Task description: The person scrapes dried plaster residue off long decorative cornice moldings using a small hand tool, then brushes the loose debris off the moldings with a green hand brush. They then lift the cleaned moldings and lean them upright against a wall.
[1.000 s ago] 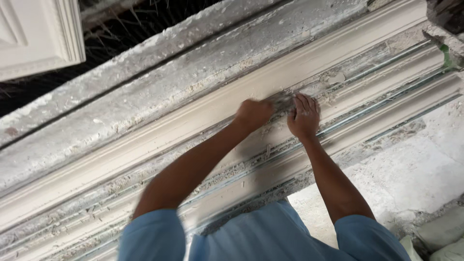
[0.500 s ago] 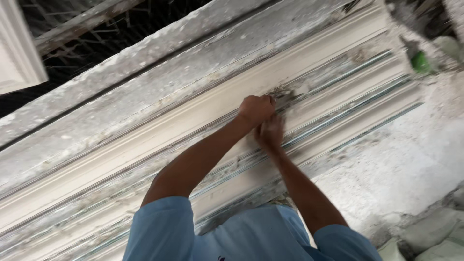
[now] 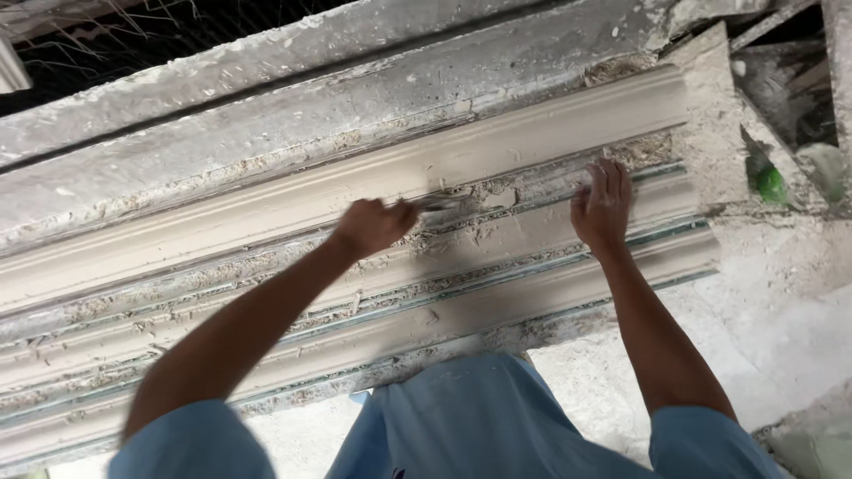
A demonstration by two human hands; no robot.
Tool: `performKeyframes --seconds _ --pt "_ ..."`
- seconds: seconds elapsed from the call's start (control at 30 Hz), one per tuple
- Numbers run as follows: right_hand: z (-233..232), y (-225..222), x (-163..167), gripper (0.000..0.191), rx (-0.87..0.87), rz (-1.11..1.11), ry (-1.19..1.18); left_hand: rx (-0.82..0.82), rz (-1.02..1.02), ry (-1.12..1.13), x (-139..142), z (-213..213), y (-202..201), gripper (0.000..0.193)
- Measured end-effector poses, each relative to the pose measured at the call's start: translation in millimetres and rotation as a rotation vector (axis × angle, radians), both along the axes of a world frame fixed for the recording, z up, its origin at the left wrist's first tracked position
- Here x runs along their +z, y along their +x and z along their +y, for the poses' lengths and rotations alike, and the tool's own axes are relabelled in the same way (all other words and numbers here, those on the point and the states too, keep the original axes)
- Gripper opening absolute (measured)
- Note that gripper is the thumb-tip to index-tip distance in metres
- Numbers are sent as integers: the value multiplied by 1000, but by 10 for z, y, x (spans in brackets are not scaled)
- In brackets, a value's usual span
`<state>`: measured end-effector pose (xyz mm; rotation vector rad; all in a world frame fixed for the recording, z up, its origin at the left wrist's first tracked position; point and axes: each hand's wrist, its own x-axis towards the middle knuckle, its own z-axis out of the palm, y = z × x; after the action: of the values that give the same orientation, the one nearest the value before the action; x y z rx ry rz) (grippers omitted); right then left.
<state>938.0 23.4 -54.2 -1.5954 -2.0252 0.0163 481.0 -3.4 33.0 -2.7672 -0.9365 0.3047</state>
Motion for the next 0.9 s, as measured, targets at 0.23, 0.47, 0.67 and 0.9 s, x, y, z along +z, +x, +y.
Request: performKeyframes --seconds 0.23,0.47,0.67,0.9 --pt "100 -40 -105 51 -28 -141 -60 -3 -66 -22 111 4 -98 43" --pt "90 -29 -112 46 -37 -147 -41 -36 -42 106 -120 145 297 43" --pt "112 -35 -29 39 -50 -131 3 -128 -28 91 -53 231 264 38" --pt "57 -35 58 31 8 14 10 132 -255 -131 -21 371 737 35"
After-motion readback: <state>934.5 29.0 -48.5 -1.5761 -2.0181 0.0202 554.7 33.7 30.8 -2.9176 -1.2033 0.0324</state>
